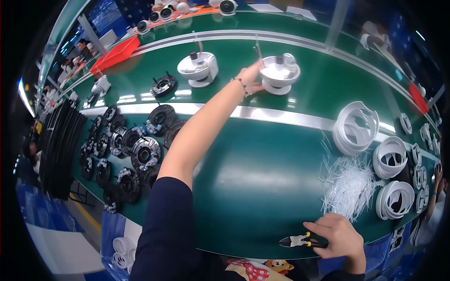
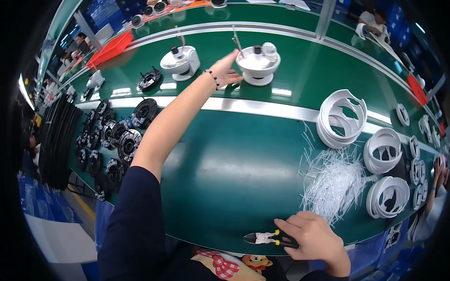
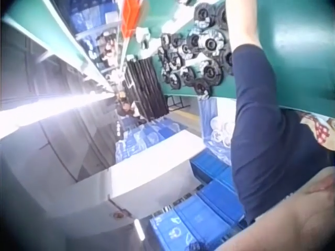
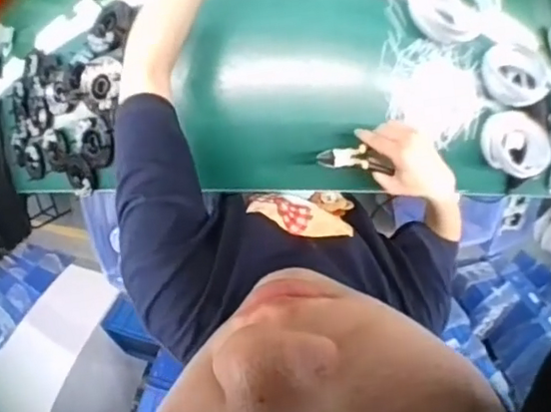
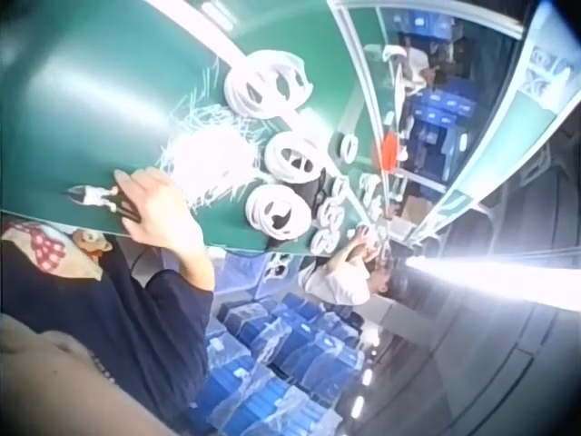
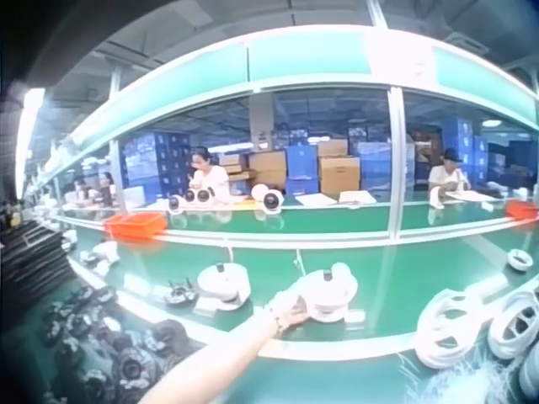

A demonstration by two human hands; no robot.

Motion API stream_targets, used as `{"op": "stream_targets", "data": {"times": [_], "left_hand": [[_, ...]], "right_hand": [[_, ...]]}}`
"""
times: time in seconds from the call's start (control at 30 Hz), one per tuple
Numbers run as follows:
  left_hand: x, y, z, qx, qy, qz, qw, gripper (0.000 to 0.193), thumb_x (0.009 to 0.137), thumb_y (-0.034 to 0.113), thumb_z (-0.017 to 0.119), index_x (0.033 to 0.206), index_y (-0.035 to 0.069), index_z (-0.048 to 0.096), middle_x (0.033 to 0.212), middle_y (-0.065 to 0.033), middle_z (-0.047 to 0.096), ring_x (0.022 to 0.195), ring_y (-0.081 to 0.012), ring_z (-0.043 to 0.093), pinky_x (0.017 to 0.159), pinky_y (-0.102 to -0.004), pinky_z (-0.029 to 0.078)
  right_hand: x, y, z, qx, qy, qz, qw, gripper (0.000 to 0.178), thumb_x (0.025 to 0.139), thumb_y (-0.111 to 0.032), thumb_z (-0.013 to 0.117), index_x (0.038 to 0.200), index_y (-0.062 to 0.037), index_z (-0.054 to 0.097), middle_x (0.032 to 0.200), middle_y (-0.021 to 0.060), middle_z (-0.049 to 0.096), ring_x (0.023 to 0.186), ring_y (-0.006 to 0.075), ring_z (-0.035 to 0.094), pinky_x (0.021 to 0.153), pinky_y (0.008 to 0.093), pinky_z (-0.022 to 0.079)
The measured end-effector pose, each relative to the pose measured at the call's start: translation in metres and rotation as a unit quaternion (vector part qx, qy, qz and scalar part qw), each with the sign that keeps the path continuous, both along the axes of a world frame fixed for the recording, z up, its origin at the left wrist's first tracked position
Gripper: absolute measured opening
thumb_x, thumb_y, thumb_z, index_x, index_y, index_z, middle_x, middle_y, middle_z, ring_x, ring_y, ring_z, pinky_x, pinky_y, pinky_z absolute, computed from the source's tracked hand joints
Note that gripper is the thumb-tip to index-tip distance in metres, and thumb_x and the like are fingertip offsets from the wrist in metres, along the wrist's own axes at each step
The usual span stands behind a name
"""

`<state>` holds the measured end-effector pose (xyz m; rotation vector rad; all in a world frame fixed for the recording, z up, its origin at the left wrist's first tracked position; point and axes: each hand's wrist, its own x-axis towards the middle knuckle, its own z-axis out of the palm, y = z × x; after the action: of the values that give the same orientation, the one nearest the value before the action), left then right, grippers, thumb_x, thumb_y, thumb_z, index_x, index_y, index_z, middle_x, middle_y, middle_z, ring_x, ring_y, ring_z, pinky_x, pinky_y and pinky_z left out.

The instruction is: Assembling small electronic components, likely parts of a security camera, on a factory assembly line.

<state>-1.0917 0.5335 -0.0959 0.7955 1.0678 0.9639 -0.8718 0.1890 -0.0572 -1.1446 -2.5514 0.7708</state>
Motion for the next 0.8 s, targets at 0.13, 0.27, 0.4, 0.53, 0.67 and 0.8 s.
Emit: {"op": "stream_targets", "data": {"times": [0.13, 0.27, 0.4, 0.53, 0.67, 0.8], "left_hand": [[-0.066, 0.031, -0.02, -0.036, -0.221, 0.135, 0.965, 0.08, 0.076, 0.056, 0.05, 0.135, 0.017, 0.013, 0.132, -0.0185, 0.021, 0.103, -0.0347, 0.041, 0.083, -0.0456, 0.042], [-0.108, 0.055, -0.057, -0.068, -0.17, 0.227, 0.956, 0.073, 0.078, 0.059, 0.041, 0.133, 0.016, 0.018, 0.121, -0.0259, 0.035, 0.083, -0.0371, 0.054, 0.057, -0.0418, 0.052], [-0.11, 0.039, -0.039, -0.016, 0.026, 0.292, 0.956, 0.051, 0.081, 0.039, 0.044, 0.105, -0.005, 0.048, 0.078, -0.0215, 0.059, 0.054, -0.0276, 0.061, 0.043, -0.0337, 0.052], [-0.122, 0.03, -0.04, 0.026, 0.03, 0.321, 0.946, 0.035, 0.079, 0.02, 0.04, 0.083, -0.01, 0.057, 0.068, -0.0206, 0.06, 0.051, -0.0258, 0.061, 0.043, -0.0333, 0.053], [-0.091, -0.006, -0.022, 0.074, -0.018, 0.16, 0.984, 0.033, 0.08, 0.013, 0.038, 0.093, -0.016, 0.048, 0.071, -0.0241, 0.058, 0.06, -0.0321, 0.062, 0.049, -0.0378, 0.055], [-0.099, -0.11, 0.022, 0.095, -0.012, -0.131, 0.987, 0.03, 0.081, 0.01, 0.041, 0.101, -0.011, 0.046, 0.088, -0.0208, 0.055, 0.079, -0.0313, 0.06, 0.072, -0.0388, 0.053]], "right_hand": [[0.001, -0.002, -0.007, 0.007, 0.016, 0.005, 1.0, 0.051, 0.047, -0.014, 0.063, 0.095, -0.0009, 0.059, 0.066, 0.0096, 0.054, 0.059, 0.0264, 0.052, 0.055, 0.0332, 0.042], [-0.007, -0.013, -0.002, -0.027, -0.028, -0.027, 0.999, 0.05, 0.055, -0.01, 0.062, 0.104, -0.0009, 0.055, 0.081, 0.0144, 0.055, 0.073, 0.0315, 0.052, 0.066, 0.038, 0.042], [-0.015, -0.026, 0.006, 0.012, -0.005, -0.069, 0.998, 0.042, 0.059, -0.002, 0.06, 0.101, 0.0002, 0.054, 0.08, 0.0186, 0.056, 0.074, 0.0369, 0.053, 0.068, 0.0415, 0.044], [-0.015, -0.038, 0.004, 0.021, 0.002, -0.057, 0.998, 0.042, 0.059, -0.002, 0.059, 0.101, 0.0007, 0.054, 0.081, 0.0188, 0.056, 0.075, 0.0374, 0.053, 0.068, 0.0418, 0.044], [-0.004, -0.047, 0.008, 0.009, -0.003, -0.089, 0.996, 0.042, 0.058, -0.002, 0.058, 0.099, 0.001, 0.054, 0.084, 0.0196, 0.056, 0.077, 0.038, 0.054, 0.069, 0.041, 0.044], [0.007, -0.041, 0.004, 0.111, 0.023, -0.105, 0.988, 0.058, 0.043, -0.007, 0.06, 0.1, -0.0011, 0.059, 0.066, 0.0128, 0.052, 0.06, 0.0315, 0.05, 0.056, 0.037, 0.04]]}}
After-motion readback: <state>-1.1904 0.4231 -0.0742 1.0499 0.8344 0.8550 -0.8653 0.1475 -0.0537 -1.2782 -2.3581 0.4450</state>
